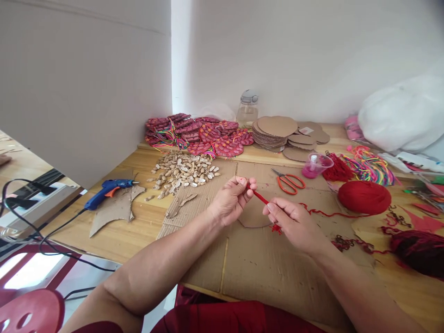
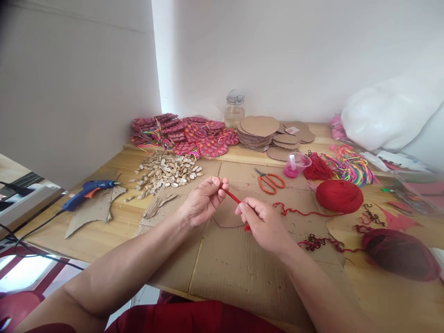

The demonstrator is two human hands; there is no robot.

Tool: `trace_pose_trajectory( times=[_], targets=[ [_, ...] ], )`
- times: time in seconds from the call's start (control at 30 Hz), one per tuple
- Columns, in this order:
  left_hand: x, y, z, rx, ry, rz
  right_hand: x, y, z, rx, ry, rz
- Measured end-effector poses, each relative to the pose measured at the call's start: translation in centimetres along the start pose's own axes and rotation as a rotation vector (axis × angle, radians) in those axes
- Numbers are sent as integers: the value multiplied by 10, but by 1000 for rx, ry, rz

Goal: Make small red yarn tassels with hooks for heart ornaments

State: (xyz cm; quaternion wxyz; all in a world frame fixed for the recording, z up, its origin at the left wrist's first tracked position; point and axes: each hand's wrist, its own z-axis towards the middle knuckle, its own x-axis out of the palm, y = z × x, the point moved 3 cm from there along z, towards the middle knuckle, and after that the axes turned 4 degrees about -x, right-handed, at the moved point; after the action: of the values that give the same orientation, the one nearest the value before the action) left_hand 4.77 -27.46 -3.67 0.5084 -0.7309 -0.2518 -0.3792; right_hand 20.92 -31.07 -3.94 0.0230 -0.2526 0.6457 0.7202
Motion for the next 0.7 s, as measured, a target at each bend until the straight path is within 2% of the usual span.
trace_pose_trajectory(
  times=[0.13,0.37,0.47,0.57,0.7],
  targets=[
    [-3,3,2,-14,7,-12,0,-1,-1,-34,11,-15],
    [0,1,-1,-38,68,48,3,-4,-6,18,14,20],
    [1,1,-3,-44,80,94,5,-2,-6,-2,3,53],
    [2,0,-3,-49,79,123,6,0,-7,-30,-17,81],
    [2,0,-3,-48,58,107,8,0,-8,8,-16,51]
  ],
)
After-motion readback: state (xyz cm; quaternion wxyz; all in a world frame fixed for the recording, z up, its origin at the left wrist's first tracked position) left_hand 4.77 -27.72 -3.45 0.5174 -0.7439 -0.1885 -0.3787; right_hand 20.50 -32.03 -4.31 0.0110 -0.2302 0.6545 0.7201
